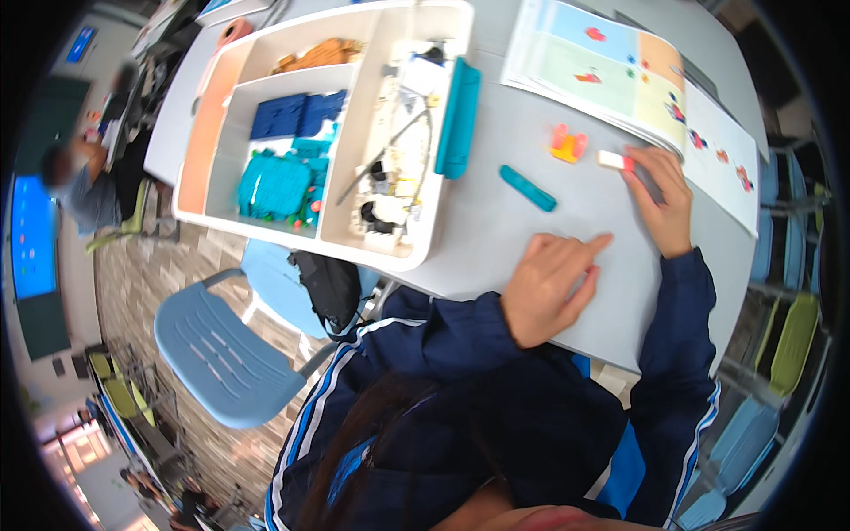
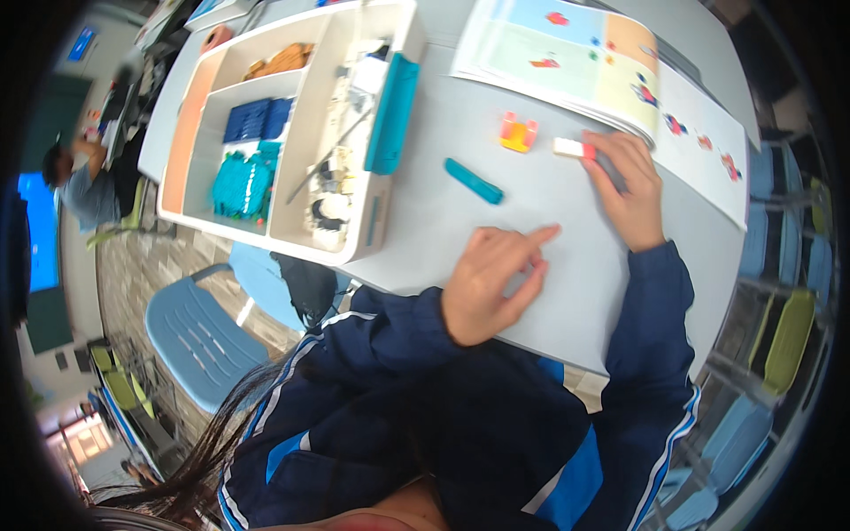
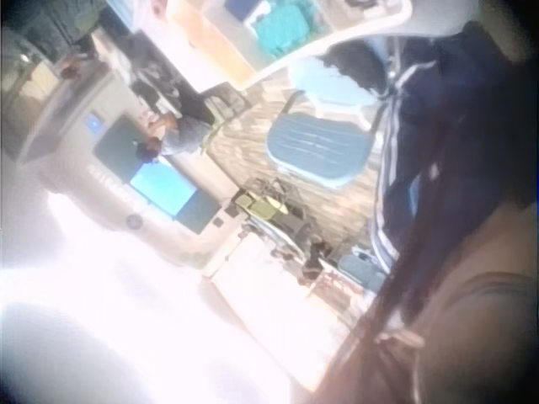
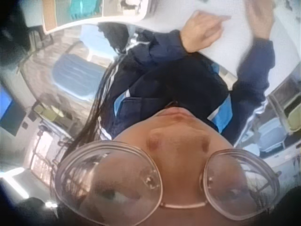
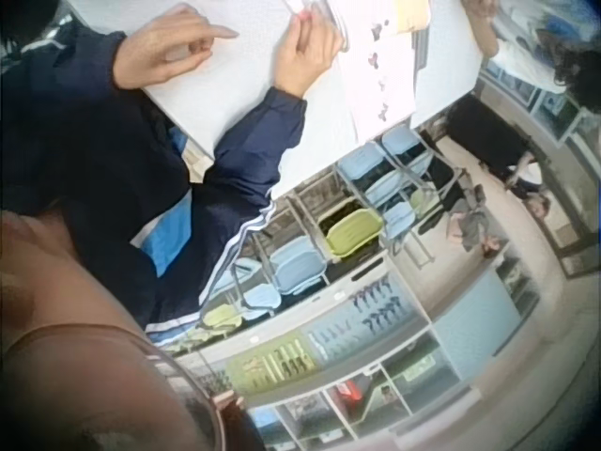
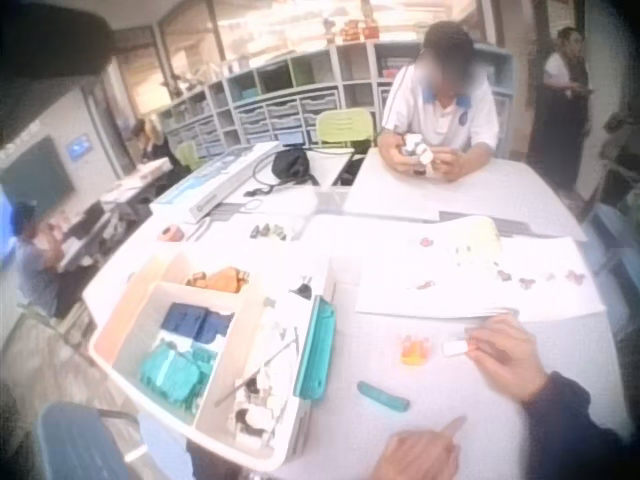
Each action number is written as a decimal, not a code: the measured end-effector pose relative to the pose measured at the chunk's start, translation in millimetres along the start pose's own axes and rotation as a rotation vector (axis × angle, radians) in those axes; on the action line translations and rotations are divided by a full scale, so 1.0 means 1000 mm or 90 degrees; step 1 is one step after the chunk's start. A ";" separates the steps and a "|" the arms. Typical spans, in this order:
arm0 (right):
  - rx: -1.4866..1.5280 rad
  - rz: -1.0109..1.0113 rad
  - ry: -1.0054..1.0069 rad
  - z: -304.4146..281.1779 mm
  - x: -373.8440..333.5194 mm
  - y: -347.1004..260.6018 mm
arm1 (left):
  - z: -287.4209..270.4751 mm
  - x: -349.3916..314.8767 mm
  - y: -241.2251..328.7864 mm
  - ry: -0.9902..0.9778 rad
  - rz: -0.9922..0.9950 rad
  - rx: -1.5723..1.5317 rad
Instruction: The person assembles small plastic building blocks by selecting pieces from a compartmentalized tray and connecting them on a tabletop. They repeatedly pick, align, and snap together yellow, pink, white, and teal bricks, forming small structures.
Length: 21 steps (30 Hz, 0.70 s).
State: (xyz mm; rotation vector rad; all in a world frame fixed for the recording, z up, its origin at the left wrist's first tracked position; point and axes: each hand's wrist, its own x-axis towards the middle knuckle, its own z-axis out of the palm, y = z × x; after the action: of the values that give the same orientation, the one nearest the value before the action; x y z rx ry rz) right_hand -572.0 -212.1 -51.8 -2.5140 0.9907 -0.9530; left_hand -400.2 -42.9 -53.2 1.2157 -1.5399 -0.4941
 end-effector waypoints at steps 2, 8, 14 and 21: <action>0.033 0.065 0.004 -0.001 -0.002 -0.007 | -0.012 -0.003 0.003 -0.035 0.017 -0.097; 0.015 0.032 0.014 0.000 -0.017 -0.028 | -0.152 0.008 0.041 -0.138 0.128 -0.113; 0.033 0.054 -0.039 -0.003 -0.043 -0.050 | -0.328 0.038 -0.012 0.187 -0.024 0.442; 0.101 0.194 0.034 0.006 -0.048 -0.037 | -0.484 0.029 -0.128 0.060 -0.125 0.614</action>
State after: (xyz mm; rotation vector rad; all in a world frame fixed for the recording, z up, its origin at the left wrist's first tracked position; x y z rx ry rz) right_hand -576.1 -152.2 -62.2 -2.1408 1.2195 -0.9663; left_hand 91.8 13.2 27.4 2.0894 -1.6196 0.2445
